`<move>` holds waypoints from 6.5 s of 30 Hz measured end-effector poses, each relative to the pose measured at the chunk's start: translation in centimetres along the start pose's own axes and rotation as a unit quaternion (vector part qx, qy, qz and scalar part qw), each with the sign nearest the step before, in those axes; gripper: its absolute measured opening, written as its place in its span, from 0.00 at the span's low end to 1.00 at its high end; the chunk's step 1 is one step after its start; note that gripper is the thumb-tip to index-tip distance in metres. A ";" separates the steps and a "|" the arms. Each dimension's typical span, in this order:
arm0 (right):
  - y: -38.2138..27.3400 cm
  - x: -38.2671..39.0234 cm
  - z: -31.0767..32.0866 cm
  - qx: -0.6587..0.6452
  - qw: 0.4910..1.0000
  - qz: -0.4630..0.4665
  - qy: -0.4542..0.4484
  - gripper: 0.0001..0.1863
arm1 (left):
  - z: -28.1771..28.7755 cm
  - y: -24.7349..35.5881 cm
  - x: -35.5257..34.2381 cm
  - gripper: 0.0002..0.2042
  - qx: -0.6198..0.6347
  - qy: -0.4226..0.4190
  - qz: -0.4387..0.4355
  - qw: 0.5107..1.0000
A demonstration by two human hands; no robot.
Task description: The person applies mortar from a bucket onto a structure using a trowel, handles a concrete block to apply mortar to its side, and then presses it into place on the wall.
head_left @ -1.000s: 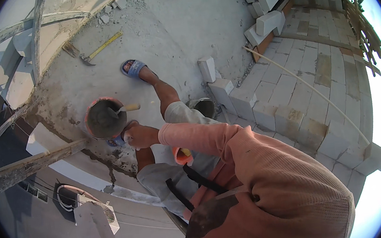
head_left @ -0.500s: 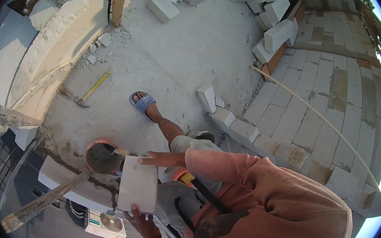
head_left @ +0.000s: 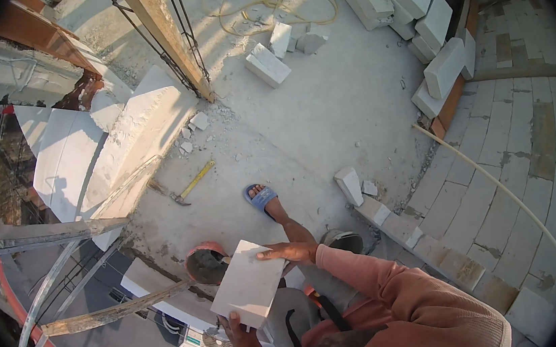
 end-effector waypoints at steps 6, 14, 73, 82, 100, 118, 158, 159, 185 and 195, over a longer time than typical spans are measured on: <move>-1.1 -0.3 -1.2 0.049 0.998 0.037 -0.007 0.50 | 2.0 -1.7 -0.5 0.28 -0.036 -0.010 -0.106 0.994; 0.4 -0.9 -3.6 0.115 0.993 -0.029 -0.006 0.51 | 3.9 -5.6 0.0 0.36 0.061 -0.100 -0.067 0.991; 5.5 3.5 6.1 -0.080 0.947 0.100 0.295 0.41 | -6.5 -0.8 -6.4 0.43 -0.030 0.021 0.038 0.999; 4.7 0.5 2.4 0.127 0.952 0.028 0.276 0.35 | 1.9 -4.3 -4.6 0.49 0.098 0.090 0.000 0.991; 15.6 -22.2 -4.2 0.734 0.671 -0.105 0.026 0.30 | 26.2 -28.4 -11.8 0.55 0.151 0.408 0.044 0.899; 23.1 -38.5 -5.2 0.862 0.466 -0.133 -0.147 0.33 | 30.9 -37.2 -34.2 0.58 0.053 0.506 0.082 0.857; -20.8 -56.6 26.0 0.950 0.245 0.156 0.113 0.36 | 34.1 -18.4 -37.0 0.34 0.013 0.624 0.038 0.780; -21.5 -56.8 25.9 0.953 0.235 0.158 0.108 0.36 | 34.1 -19.1 -37.5 0.34 0.024 0.632 0.027 0.774; 11.1 -78.7 -12.4 0.347 0.916 0.101 -0.173 0.15 | 29.2 -15.9 -29.0 0.36 0.090 0.609 -0.034 0.787; 17.9 -91.3 -23.7 0.274 0.921 0.223 -0.161 0.21 | 29.3 -18.4 -28.8 0.37 0.101 0.605 0.026 0.789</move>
Point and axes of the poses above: each hand's wrist, its own x-axis away from the middle knuckle, its own z-axis out of the back of the hand, y = z × x, the point moved 8 cm from there along -x, towards the middle knuckle, and after that the axes turned 12 degrees about z, right-handed, at the moved point
